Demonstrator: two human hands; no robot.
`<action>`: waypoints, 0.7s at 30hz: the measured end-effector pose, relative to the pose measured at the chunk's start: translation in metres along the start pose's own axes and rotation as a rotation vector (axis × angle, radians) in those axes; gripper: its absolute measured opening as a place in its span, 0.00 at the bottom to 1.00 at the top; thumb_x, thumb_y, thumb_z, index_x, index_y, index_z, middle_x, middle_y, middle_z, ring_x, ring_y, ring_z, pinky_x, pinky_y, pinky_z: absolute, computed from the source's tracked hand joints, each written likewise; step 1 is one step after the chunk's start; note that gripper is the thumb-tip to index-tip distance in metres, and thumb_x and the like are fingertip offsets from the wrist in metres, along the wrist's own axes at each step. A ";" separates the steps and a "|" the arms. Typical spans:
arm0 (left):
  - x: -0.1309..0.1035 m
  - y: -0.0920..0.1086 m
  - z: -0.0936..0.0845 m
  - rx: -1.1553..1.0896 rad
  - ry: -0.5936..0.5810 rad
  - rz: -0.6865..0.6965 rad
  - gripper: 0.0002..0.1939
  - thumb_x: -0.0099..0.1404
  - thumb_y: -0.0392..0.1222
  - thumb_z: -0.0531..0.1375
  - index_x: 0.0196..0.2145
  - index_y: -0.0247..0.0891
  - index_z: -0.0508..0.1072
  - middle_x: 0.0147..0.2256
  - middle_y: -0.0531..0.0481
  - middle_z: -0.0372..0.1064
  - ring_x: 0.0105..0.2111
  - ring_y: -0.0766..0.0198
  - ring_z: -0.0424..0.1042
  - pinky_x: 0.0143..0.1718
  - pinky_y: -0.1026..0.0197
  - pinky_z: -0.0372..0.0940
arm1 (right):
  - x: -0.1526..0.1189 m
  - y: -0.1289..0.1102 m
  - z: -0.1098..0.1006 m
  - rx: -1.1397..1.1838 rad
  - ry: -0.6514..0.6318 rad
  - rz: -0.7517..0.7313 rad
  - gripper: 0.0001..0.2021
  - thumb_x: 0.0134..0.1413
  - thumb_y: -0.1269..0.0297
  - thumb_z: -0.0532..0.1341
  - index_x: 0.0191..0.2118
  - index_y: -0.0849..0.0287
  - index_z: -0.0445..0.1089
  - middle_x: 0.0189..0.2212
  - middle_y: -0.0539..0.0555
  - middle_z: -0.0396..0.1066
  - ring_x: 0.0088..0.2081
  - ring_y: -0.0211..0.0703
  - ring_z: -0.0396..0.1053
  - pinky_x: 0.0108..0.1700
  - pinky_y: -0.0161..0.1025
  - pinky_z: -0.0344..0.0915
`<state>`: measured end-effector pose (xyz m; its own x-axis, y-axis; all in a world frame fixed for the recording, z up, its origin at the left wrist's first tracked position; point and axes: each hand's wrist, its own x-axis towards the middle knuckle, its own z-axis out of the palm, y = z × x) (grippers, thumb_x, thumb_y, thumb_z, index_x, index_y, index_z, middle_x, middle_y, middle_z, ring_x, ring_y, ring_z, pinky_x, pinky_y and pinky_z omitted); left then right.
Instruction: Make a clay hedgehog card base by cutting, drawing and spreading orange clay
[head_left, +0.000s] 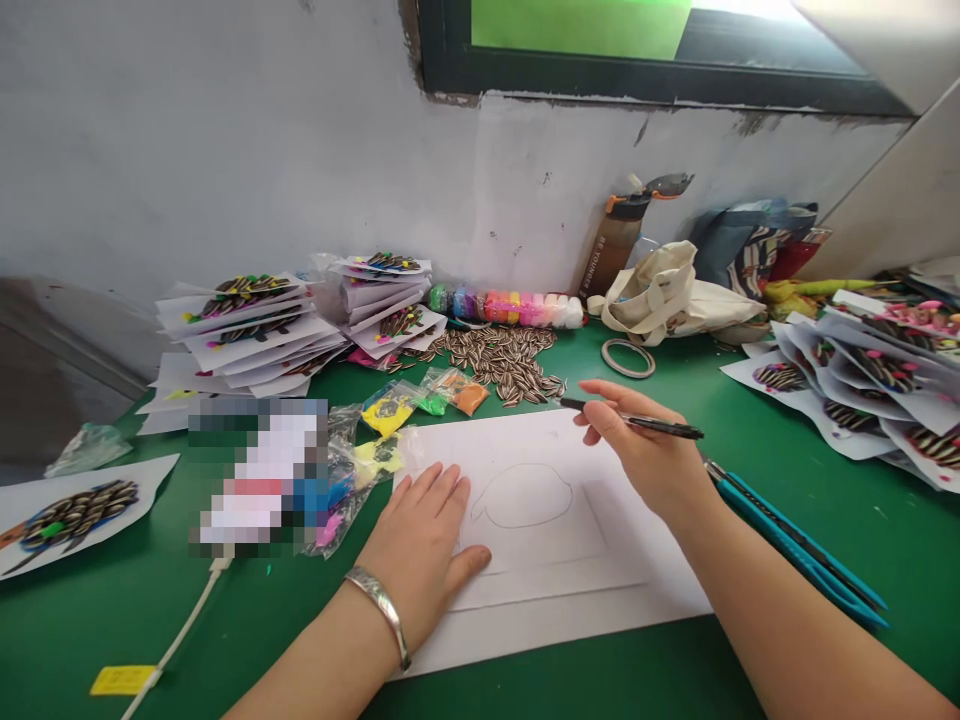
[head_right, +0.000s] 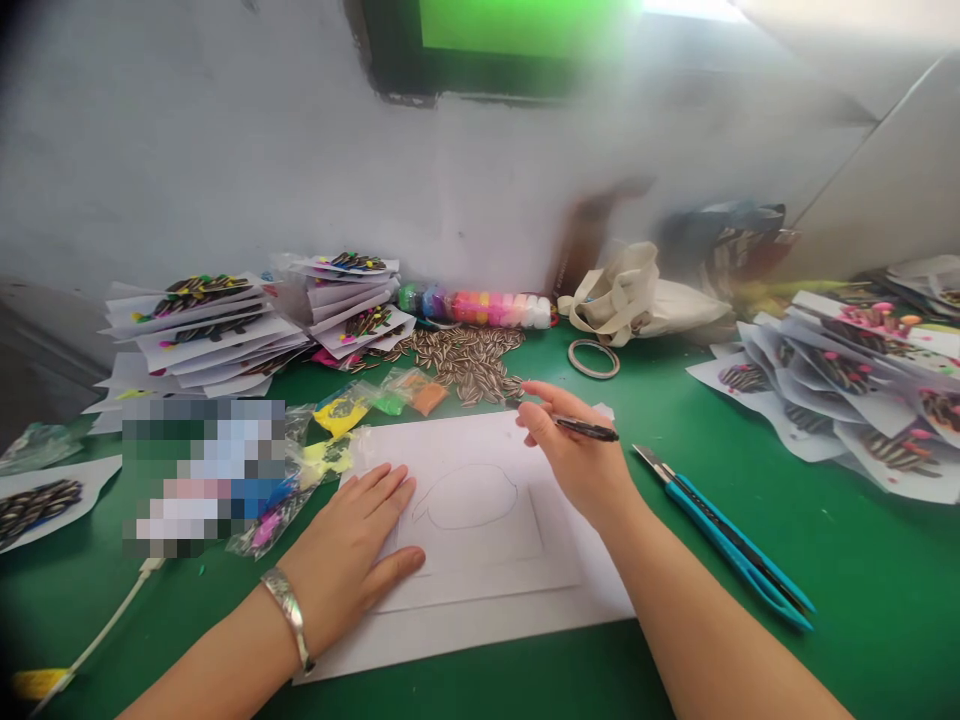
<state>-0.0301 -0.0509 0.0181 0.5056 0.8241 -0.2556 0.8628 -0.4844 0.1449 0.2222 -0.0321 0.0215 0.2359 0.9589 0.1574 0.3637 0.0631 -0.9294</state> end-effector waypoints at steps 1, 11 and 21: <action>0.000 0.000 0.000 0.004 0.003 0.001 0.32 0.63 0.53 0.53 0.60 0.32 0.58 0.62 0.41 0.49 0.62 0.46 0.46 0.61 0.41 0.46 | 0.003 0.004 -0.003 -0.046 -0.008 -0.033 0.17 0.54 0.55 0.59 0.47 0.55 0.70 0.31 0.53 0.73 0.31 0.43 0.71 0.33 0.39 0.67; 0.001 -0.001 0.002 0.028 0.033 0.007 0.32 0.63 0.54 0.52 0.60 0.34 0.59 0.62 0.42 0.50 0.62 0.47 0.47 0.60 0.42 0.47 | 0.022 0.025 -0.033 -0.545 -0.162 -0.375 0.15 0.57 0.61 0.55 0.48 0.56 0.70 0.42 0.57 0.72 0.43 0.49 0.69 0.44 0.44 0.64; 0.002 -0.001 0.003 0.028 0.034 0.010 0.32 0.63 0.54 0.51 0.60 0.32 0.59 0.62 0.40 0.50 0.62 0.46 0.47 0.60 0.41 0.47 | -0.061 -0.007 0.007 -0.099 -0.398 0.056 0.05 0.51 0.68 0.56 0.31 0.57 0.69 0.24 0.47 0.69 0.27 0.37 0.64 0.29 0.33 0.60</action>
<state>-0.0298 -0.0494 0.0148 0.5144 0.8285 -0.2211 0.8575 -0.5003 0.1204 0.1989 -0.0891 0.0159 -0.1022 0.9934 -0.0523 0.4494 -0.0008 -0.8933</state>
